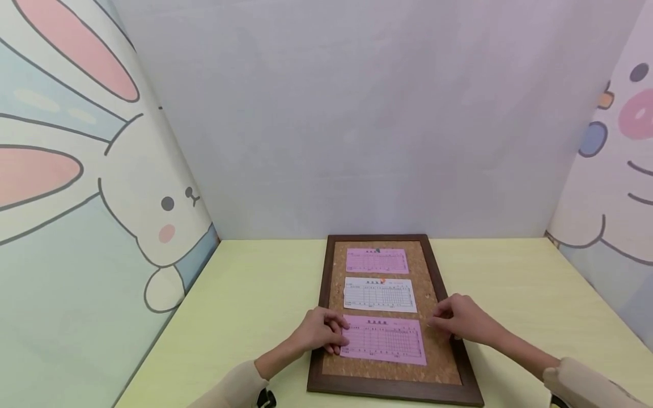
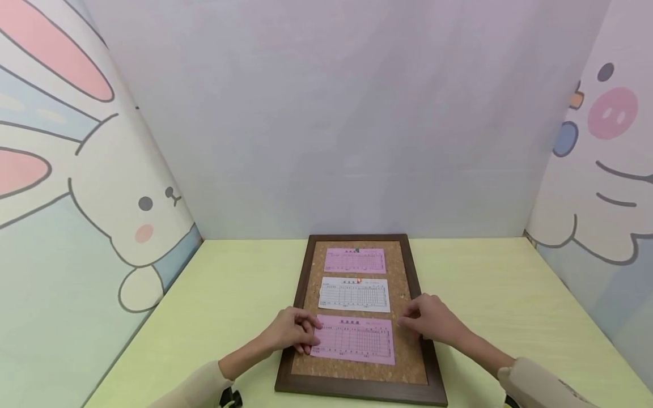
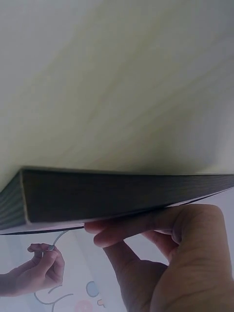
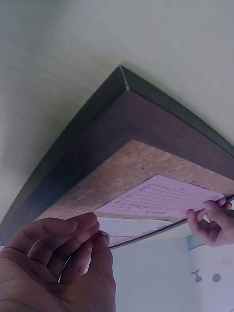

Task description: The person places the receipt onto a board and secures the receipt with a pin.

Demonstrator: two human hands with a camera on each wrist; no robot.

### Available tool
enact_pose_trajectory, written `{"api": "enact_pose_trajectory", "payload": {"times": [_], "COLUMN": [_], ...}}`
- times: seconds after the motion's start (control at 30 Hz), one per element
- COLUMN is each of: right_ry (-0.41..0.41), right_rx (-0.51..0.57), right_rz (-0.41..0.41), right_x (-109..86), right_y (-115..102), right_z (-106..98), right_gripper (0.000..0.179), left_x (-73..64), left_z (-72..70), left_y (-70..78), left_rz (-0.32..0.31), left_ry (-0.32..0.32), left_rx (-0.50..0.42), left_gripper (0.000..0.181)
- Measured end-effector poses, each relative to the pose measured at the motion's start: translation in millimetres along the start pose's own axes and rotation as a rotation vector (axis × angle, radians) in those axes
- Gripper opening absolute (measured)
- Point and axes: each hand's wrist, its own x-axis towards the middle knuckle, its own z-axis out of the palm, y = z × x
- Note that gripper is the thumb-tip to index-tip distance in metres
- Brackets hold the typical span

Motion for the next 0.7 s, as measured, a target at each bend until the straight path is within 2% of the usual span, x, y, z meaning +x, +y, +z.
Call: {"api": "enact_pose_trajectory", "payload": {"times": [0.37, 0.7], "right_ry": [-0.062, -0.126], "right_rx": [0.054, 0.071], "right_rz": [-0.01, -0.081], "right_x": [3.3, 2.1], "right_y": [-11, -14], "right_z": [24, 44], "right_gripper": [0.012, 0.013], "left_x": [-0.6, 0.2], "left_z": [0.0, 0.9], "left_y": [-1.6, -0.8], "left_rz": [-0.011, -0.011], "left_ry": [0.006, 0.006], "left_rx": [0.008, 0.0], "left_gripper": [0.017, 0.017]}}
